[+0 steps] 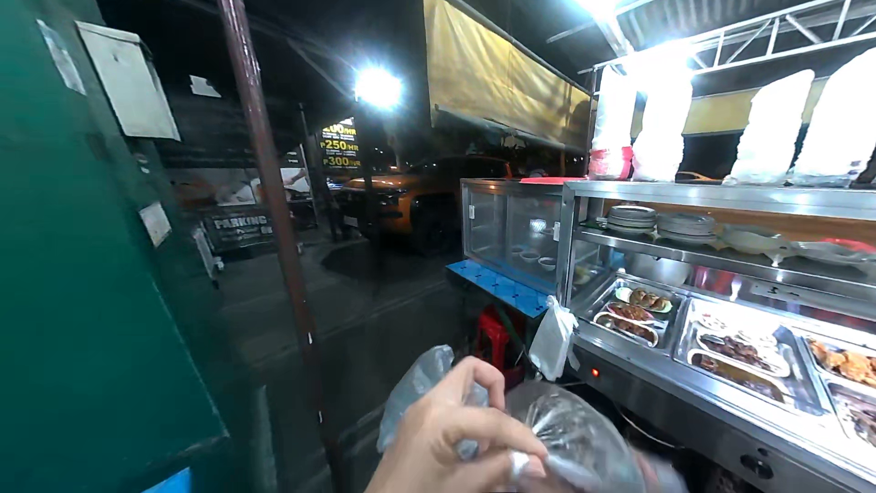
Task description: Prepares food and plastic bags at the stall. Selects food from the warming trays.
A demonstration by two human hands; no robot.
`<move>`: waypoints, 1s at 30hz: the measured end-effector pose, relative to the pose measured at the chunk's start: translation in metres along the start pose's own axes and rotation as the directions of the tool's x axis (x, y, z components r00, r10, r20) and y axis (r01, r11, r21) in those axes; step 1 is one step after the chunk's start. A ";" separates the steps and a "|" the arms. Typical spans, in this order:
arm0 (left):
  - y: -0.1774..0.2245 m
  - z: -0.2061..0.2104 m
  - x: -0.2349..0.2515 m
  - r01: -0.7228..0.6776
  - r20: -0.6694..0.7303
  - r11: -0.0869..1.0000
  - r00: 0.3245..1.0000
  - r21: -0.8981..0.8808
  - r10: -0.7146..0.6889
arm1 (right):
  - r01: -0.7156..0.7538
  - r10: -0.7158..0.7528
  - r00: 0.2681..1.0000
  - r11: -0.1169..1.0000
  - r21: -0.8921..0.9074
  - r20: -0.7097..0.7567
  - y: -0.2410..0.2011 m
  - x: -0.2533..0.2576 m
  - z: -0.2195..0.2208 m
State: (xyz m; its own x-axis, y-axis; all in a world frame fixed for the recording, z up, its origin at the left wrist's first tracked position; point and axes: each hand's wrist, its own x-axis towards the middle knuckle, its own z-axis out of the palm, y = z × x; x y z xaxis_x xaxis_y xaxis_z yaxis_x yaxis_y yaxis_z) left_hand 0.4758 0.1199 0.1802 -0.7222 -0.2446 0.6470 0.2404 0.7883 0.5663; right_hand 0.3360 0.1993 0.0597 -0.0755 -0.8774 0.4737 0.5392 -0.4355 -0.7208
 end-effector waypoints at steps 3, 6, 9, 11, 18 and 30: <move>-0.014 -0.002 -0.013 0.059 -0.041 0.970 0.997 -0.237 -0.071 | 0.245 -0.211 0.963 0.945 -0.219 0.169 -0.052 0.025 -0.011; -0.024 0.005 -0.034 0.097 -0.117 0.964 0.985 -0.247 -0.129 | 0.382 -0.073 0.848 0.770 -0.511 0.524 -0.085 0.053 -0.040; -0.030 0.000 -0.058 0.243 -0.240 0.959 0.932 -0.144 -0.272 | 0.122 0.223 0.878 0.751 -0.649 0.423 -0.102 0.045 -0.016; -0.034 -0.011 -0.069 0.371 -0.234 0.923 0.893 -0.099 -0.384 | -0.150 0.356 0.894 0.809 -0.569 0.271 -0.088 0.045 0.000; -0.040 0.004 -0.089 0.532 -0.313 0.764 0.703 -0.365 -0.639 | 0.045 0.025 0.995 0.774 -0.631 0.101 -0.024 0.038 0.026; -0.044 0.044 -0.168 0.571 -0.843 0.741 0.152 -0.352 -0.517 | 0.453 -0.282 0.878 0.234 -0.860 0.386 0.106 0.030 0.043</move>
State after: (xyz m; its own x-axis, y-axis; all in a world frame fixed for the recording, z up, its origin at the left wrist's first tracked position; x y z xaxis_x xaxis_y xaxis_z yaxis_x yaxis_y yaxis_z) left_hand 0.5580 0.1516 0.0238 0.3126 -0.9202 0.2356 -0.0062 0.2460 0.9692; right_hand 0.4270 0.1356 0.0191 0.1055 -0.5702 0.8147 -0.6299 -0.6723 -0.3890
